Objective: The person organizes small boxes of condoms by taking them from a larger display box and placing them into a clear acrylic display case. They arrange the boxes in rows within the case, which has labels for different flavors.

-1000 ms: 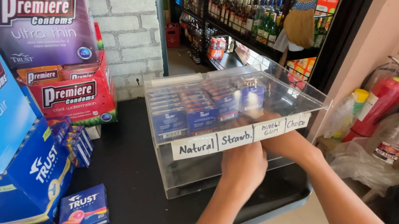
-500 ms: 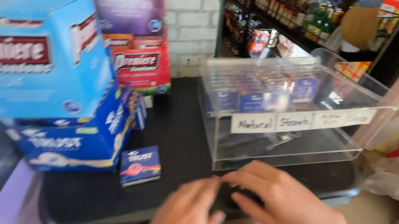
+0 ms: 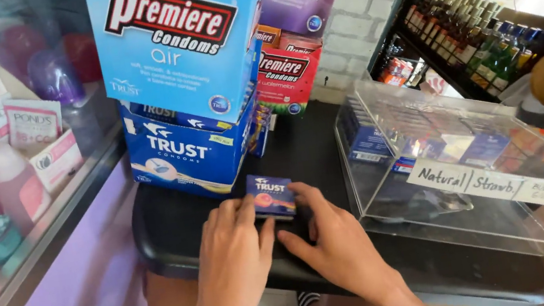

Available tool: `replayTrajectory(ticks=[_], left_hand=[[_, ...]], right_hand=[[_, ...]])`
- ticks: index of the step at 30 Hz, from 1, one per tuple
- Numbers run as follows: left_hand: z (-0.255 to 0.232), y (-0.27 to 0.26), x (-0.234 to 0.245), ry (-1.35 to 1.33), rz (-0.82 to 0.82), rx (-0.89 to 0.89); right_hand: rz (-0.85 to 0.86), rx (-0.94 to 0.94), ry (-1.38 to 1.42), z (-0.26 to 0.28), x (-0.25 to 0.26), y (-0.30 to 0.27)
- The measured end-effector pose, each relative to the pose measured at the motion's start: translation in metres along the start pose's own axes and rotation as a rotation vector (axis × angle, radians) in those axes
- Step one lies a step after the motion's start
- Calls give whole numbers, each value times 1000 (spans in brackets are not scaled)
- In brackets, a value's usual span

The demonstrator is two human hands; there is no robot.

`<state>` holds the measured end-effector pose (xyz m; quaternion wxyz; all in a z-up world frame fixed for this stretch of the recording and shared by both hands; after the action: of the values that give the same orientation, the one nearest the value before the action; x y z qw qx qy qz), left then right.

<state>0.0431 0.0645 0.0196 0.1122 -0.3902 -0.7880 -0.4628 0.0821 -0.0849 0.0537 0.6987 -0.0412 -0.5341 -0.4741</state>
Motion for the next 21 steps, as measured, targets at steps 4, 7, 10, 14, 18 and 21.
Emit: replayTrajectory(ticks=[4, 7, 10, 14, 18, 21], left_hand=[[-9, 11, -9, -266, 137, 153], [-10, 17, -18, -381, 58, 129], [-4, 22, -17, -504, 89, 189], [1, 15, -18, -593, 186, 231], [0, 19, -22, -627, 261, 227], [4, 17, -27, -602, 351, 298]], right_hand=[[32, -178, 108, -16, 6, -7], [-32, -152, 177, -28, 1, -14], [-110, -113, 288, -39, 1, -18], [-146, -94, 352, -47, -4, -28], [-168, -98, 334, -47, 1, -23], [-171, -124, 362, -48, 0, -27]])
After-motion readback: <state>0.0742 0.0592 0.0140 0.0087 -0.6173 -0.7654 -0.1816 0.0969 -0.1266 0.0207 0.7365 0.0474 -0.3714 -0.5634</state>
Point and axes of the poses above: each hand's wrist, its own y-axis towards the middle knuckle, its own x-axis out of the back of the hand, z = x × y, the point moved 4 cm from there along y, towards the middle knuckle, and after that the axes turned 6 degrees about x, right-handed, at the moved point
